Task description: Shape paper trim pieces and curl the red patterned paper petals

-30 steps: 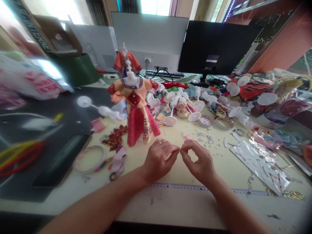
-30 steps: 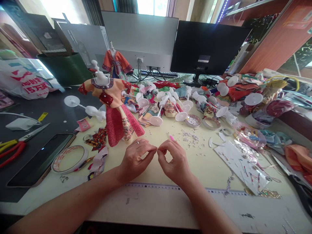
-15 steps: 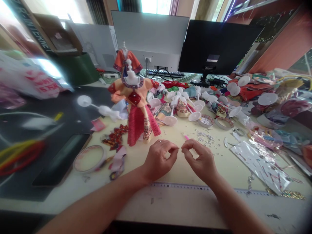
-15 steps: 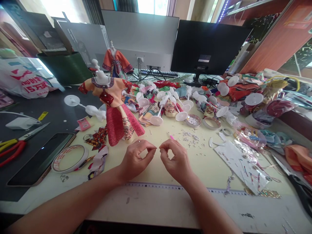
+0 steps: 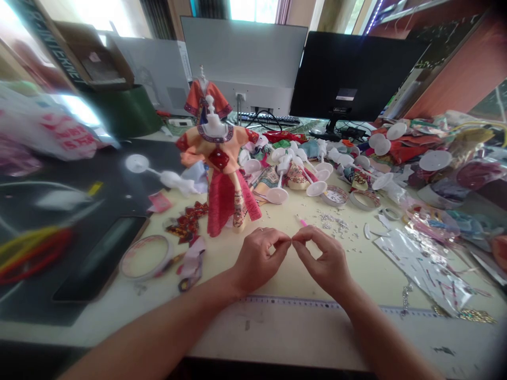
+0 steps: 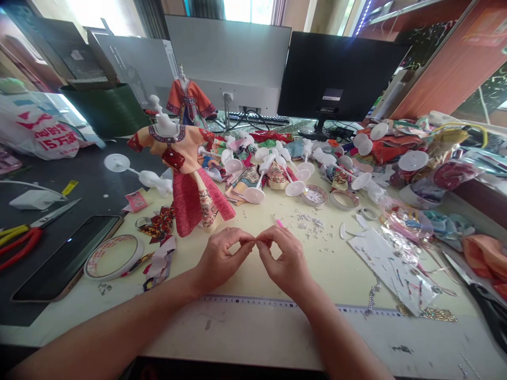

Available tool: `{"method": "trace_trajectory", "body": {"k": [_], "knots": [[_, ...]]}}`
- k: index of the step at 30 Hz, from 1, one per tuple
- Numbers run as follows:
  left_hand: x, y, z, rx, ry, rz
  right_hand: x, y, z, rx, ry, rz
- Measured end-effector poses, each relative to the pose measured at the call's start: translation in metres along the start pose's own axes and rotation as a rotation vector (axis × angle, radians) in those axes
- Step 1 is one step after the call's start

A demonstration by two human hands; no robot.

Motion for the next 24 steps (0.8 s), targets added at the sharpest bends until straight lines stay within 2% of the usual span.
{"method": "trace_trajectory", "body": {"k": [3, 13, 19, 24], "knots": [[0.0, 0.0, 0.001, -0.002, -0.002, -0.004, -0.001, 0.0, -0.001, 0.048, -0.06, 0.017], [0.001, -0.002, 0.003, -0.007, 0.007, 0.019, 0.0, 0.005, -0.017, 0.348, -0.397, 0.124], [0.001, -0.001, 0.003, 0.002, -0.004, 0.024, 0.003, 0.004, -0.019, 0.364, -0.428, 0.135], [0.001, -0.001, 0.002, 0.004, 0.002, 0.02, 0.001, 0.003, -0.016, 0.3, -0.344, 0.129]]}}
Point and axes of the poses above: each hand's wrist, its own y-axis away from the middle knuckle, its own x-axis out of the palm, z = x × y, the point moved 4 cm from there along -y, towards the middle knuckle, and after that the axes turned 8 degrees about z, right-handed, at the moved point
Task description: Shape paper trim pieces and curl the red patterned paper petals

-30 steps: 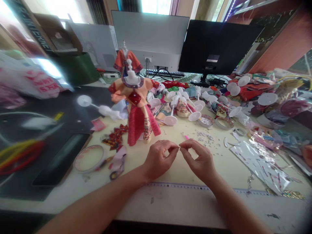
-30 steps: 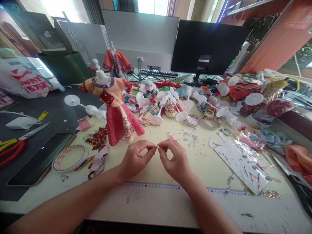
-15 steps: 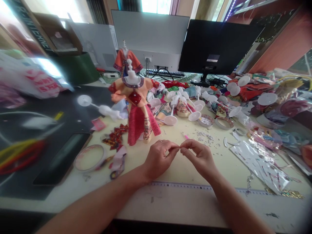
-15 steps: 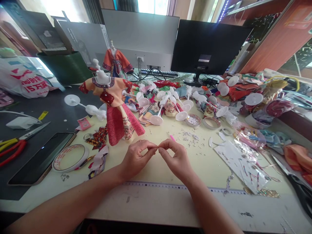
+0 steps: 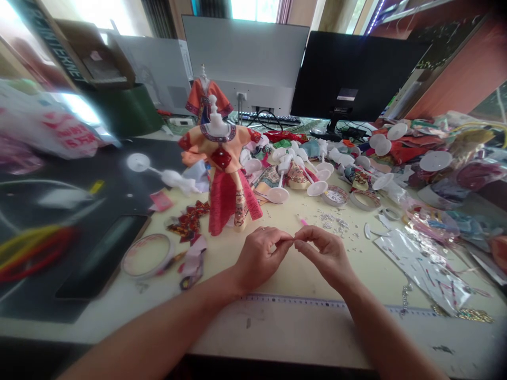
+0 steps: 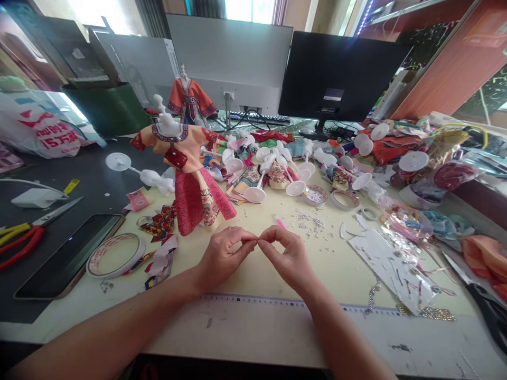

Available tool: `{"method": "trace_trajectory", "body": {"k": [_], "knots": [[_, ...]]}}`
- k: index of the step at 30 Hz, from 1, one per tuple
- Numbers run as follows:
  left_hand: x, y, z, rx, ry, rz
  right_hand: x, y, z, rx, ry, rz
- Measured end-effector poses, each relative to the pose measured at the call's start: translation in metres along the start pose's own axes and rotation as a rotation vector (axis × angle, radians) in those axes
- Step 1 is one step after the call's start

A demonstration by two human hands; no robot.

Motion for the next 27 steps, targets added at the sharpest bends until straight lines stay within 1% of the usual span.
{"method": "trace_trajectory", "body": {"k": [4, 10, 12, 14, 19, 21, 27], "knots": [[0.0, 0.0, 0.0, -0.006, 0.008, 0.005, 0.0, 0.0, 0.003, -0.05, 0.091, -0.007], [-0.002, -0.001, 0.001, -0.026, 0.038, 0.005, 0.003, 0.001, 0.009, -0.176, 0.257, -0.039], [-0.002, -0.001, 0.0, -0.022, 0.042, 0.004, 0.003, 0.001, 0.01, -0.188, 0.26, -0.048], [-0.003, -0.001, -0.001, 0.0, 0.018, -0.005, 0.002, 0.001, 0.009, -0.169, 0.226, -0.06], [-0.004, 0.0, -0.004, 0.124, -0.138, -0.065, -0.002, 0.002, 0.004, -0.081, 0.094, -0.042], [-0.004, 0.0, -0.004, 0.135, -0.144, -0.067, -0.002, 0.002, 0.005, -0.105, 0.113, -0.058], [-0.004, -0.001, -0.005, 0.099, -0.104, -0.037, 0.002, 0.003, 0.012, -0.214, 0.269, -0.091]]}}
Point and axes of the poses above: each hand's wrist, its own y-axis away from the middle knuckle, its own x-axis out of the palm, z = x × y, the point moved 4 cm from there along -y, towards the middle knuckle, and after that the axes turned 8 degrees about z, right-handed, at the moved point
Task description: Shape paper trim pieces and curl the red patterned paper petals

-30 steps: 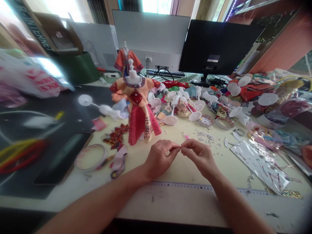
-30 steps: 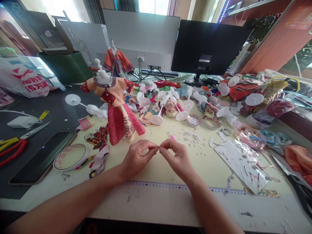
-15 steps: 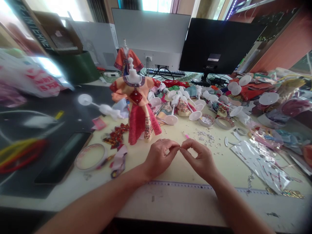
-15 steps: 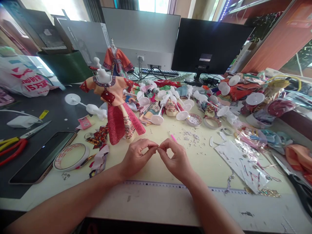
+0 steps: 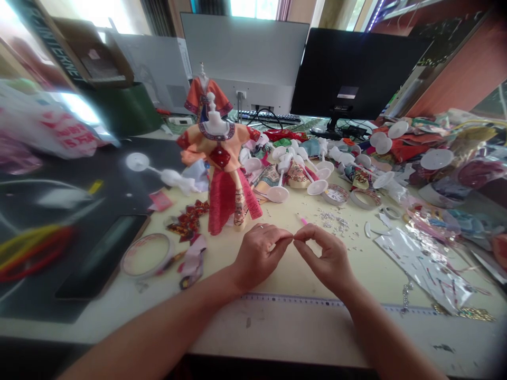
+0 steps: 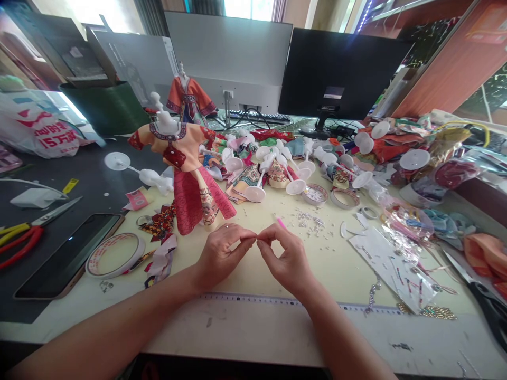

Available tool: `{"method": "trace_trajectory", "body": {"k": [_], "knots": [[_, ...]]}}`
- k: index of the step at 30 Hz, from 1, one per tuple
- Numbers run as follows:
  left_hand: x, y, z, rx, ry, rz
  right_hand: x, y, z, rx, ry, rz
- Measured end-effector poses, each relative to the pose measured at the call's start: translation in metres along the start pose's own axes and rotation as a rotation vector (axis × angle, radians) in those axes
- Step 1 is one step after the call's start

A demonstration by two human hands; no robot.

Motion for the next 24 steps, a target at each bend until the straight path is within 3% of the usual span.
{"method": "trace_trajectory", "body": {"k": [24], "knots": [[0.0019, 0.0011, -0.0015, 0.004, -0.016, -0.008, -0.0017, -0.0014, 0.0088, -0.111, 0.087, -0.028]]}}
Point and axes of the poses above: each hand's wrist, its own y-axis away from the middle knuckle, its own x-axis out of the palm, z = x × y, the point moved 4 cm from there along -y, towards the middle knuckle, and after that the axes turned 8 degrees about z, right-handed, at the moved point
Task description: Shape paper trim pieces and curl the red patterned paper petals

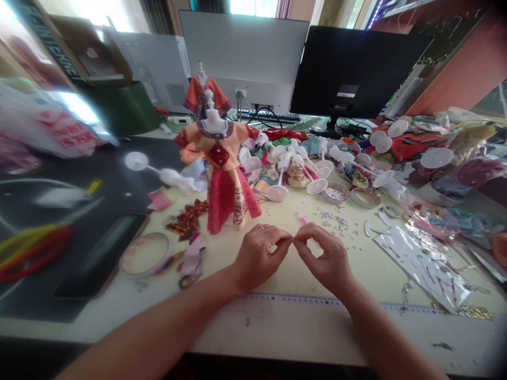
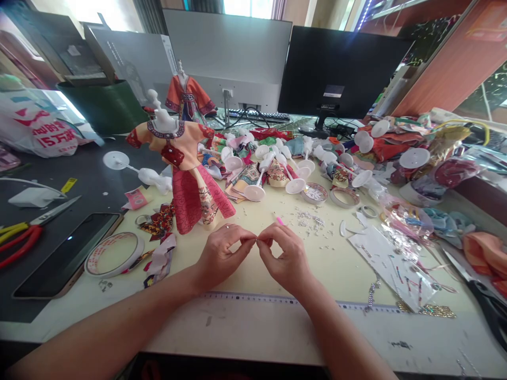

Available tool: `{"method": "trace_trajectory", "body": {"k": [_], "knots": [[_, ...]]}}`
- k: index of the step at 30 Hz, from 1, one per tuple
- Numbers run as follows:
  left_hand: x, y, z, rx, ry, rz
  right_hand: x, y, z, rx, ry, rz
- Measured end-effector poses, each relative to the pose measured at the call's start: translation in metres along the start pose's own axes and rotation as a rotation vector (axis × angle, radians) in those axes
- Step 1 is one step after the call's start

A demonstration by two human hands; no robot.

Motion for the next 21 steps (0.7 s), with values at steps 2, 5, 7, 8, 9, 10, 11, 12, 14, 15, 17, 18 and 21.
{"method": "trace_trajectory", "body": {"k": [2, 5, 7, 8, 9, 10, 11, 12, 14, 15, 17, 18, 21], "knots": [[-0.0003, 0.0004, -0.0003, -0.001, 0.004, -0.003, -0.0004, -0.0001, -0.0001, -0.001, 0.001, -0.015], [-0.0006, 0.0006, -0.0011, -0.009, 0.028, -0.006, -0.0005, -0.0004, -0.0009, 0.021, 0.008, -0.031], [-0.0004, 0.0004, -0.0014, -0.029, 0.05, 0.002, 0.0, -0.0005, -0.0016, 0.045, 0.011, -0.031], [-0.0002, 0.0003, -0.0013, -0.042, 0.061, 0.007, 0.0002, -0.0005, -0.0017, 0.053, 0.011, -0.029], [0.0, 0.0002, -0.0011, -0.057, 0.075, 0.013, 0.0005, -0.0004, -0.0018, 0.06, 0.011, -0.028], [0.0002, 0.0002, -0.0006, -0.072, 0.092, 0.018, 0.0006, -0.0003, -0.0019, 0.064, 0.01, -0.028], [0.0005, 0.0002, 0.0001, -0.088, 0.115, 0.023, 0.0007, -0.0001, -0.0019, 0.065, 0.009, -0.03], [0.0007, 0.0002, 0.001, -0.104, 0.141, 0.028, 0.0007, 0.0001, -0.002, 0.066, 0.008, -0.032], [0.0013, 0.0005, 0.0033, -0.138, 0.198, 0.038, 0.0006, 0.0005, -0.0026, 0.071, 0.007, -0.037], [0.0017, 0.0007, 0.0045, -0.153, 0.223, 0.044, 0.0007, 0.0006, -0.0031, 0.076, 0.005, -0.035], [0.0022, 0.0009, 0.0063, -0.174, 0.256, 0.052, 0.001, 0.0009, -0.0044, 0.09, 0.002, -0.026], [0.0023, 0.001, 0.0068, -0.178, 0.264, 0.053, 0.0012, 0.0011, -0.0052, 0.096, 0.0, -0.022], [0.0025, 0.001, 0.0073, -0.175, 0.274, 0.052, 0.0013, 0.0022, -0.0072, 0.105, -0.011, -0.022]]}}
Point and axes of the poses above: each hand's wrist, its own y-axis away from the middle knuckle, its own x-axis out of the palm, z = x × y, the point moved 4 cm from there along -y, towards the middle knuckle, and after that the axes turned 8 degrees about z, right-handed, at the moved point
